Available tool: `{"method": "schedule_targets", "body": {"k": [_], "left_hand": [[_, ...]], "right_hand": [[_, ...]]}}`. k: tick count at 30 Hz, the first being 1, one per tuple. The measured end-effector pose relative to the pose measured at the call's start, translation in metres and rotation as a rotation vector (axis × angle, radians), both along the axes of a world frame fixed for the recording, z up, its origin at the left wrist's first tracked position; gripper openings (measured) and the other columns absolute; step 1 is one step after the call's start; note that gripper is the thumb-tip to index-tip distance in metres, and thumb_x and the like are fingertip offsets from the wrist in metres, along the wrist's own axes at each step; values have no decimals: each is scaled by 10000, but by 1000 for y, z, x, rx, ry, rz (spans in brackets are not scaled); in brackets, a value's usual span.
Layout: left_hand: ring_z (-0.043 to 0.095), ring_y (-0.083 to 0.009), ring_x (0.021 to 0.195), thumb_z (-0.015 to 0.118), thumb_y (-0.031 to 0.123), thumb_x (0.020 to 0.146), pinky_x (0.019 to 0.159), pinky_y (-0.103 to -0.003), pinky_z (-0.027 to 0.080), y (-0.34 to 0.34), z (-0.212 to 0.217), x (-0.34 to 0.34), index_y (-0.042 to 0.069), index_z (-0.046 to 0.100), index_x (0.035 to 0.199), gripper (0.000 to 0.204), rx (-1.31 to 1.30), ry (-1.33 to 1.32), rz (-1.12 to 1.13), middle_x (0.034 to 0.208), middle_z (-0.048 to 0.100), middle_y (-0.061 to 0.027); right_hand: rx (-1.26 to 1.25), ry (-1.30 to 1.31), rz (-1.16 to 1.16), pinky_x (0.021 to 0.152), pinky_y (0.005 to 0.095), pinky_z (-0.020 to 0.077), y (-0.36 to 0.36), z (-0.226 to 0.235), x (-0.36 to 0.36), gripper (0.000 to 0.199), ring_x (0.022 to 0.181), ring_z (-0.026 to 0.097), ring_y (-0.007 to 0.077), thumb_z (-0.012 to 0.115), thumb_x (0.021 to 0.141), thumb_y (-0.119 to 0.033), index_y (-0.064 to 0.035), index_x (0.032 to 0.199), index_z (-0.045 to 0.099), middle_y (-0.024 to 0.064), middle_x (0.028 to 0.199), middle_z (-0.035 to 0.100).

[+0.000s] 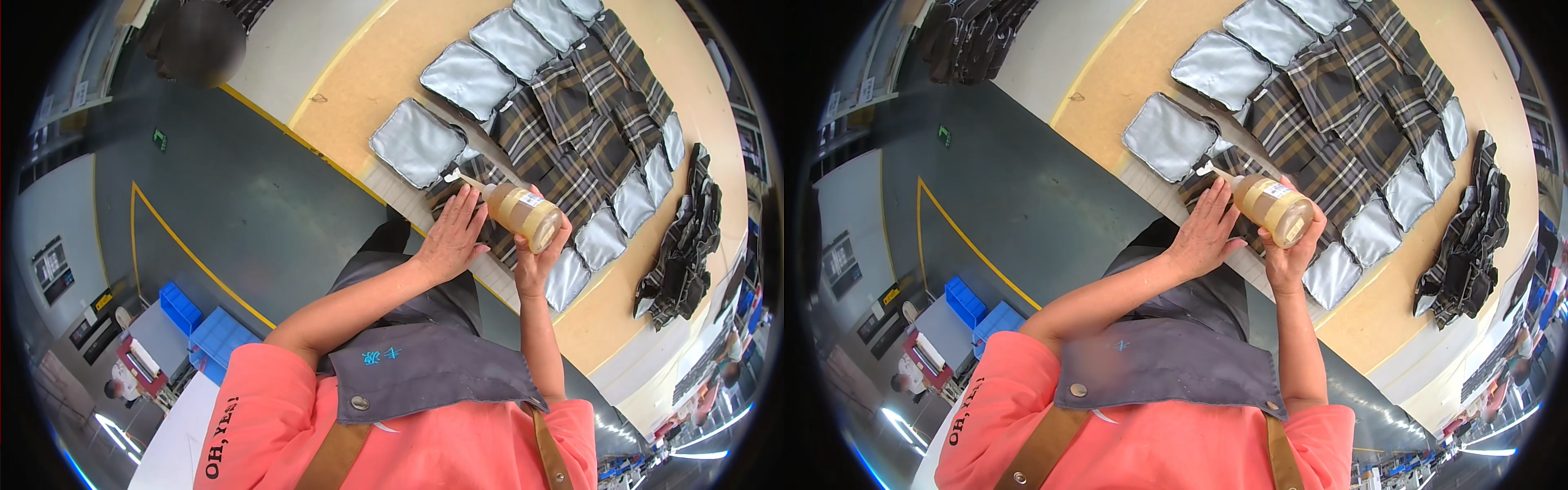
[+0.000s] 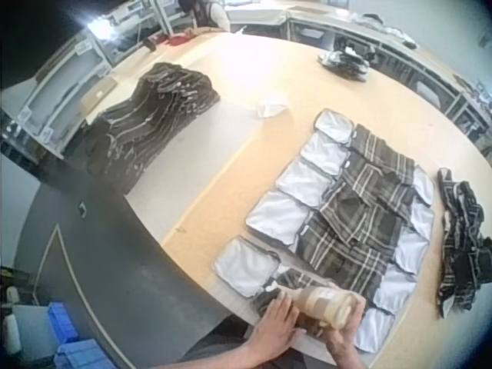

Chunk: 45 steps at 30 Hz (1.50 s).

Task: The person applies a liquid substance from a squeeze bottle onto the edges of plaid fabric pieces laid out on a table. They then fold the fabric over the silver lining and smooth it down, repeating the process for multiple items. The person stacks the finished pieces and continues the assembly process.

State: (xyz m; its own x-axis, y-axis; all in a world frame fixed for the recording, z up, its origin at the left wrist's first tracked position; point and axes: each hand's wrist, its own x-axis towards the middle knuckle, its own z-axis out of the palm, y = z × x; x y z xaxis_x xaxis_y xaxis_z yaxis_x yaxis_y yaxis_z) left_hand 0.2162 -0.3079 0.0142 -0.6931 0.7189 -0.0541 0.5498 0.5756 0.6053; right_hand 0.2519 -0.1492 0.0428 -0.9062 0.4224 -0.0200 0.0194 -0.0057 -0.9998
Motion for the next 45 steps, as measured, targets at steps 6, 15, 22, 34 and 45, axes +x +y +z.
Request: {"method": "schedule_targets", "body": {"k": [6, 15, 22, 34, 45], "left_hand": [[205, -455, 1388, 695, 298, 804, 1127, -506, 244, -1, 5, -2, -78, 408, 1300, 686, -9, -51, -1, 1425, 290, -308], [366, -406, 1316, 683, 141, 827, 1069, -469, 333, -7, 37, -14, -43, 475, 1292, 542, 135, -95, -23, 1361, 424, -257], [600, -248, 849, 576, 124, 897, 771, -334, 479, 23, 249, -60, -29, 643, 950, 175, 782, -1340, -117, 896, 634, -132], [600, -206, 754, 784, -37, 713, 650, -302, 457, 66, 286, 12, -156, 550, 977, 373, 1823, -1846, -332, 895, 615, -160], [562, -167, 887, 756, 177, 788, 810, -283, 461, 17, 161, -54, 16, 616, 1004, 304, 276, -701, 1, 1000, 590, -55]], "right_hand": [[-105, -102, -24, 1031, 403, 402, -8, 4, 1, 719, 1239, 489, 305, 694, 845, -436, -32, 1307, 320, 224, 1341, 480], [-1209, 39, -279, 891, 542, 519, 84, 38, 47, 608, 1148, 558, 353, 579, 892, -521, -100, 1315, 462, 154, 1274, 548], [-280, -553, -791, 750, 444, 544, 202, 41, 189, 513, 890, 621, 208, 621, 866, -499, -110, 1189, 533, 79, 1046, 619], [1309, -681, -466, 992, 407, 387, 190, 16, 196, 510, 1164, 508, 309, 692, 846, -340, -67, 1244, 527, 133, 1190, 573], [734, -401, 7, 725, 375, 469, 5, -6, 44, 237, 829, 556, 299, 715, 788, -163, -34, 934, 580, 117, 893, 570]]}}
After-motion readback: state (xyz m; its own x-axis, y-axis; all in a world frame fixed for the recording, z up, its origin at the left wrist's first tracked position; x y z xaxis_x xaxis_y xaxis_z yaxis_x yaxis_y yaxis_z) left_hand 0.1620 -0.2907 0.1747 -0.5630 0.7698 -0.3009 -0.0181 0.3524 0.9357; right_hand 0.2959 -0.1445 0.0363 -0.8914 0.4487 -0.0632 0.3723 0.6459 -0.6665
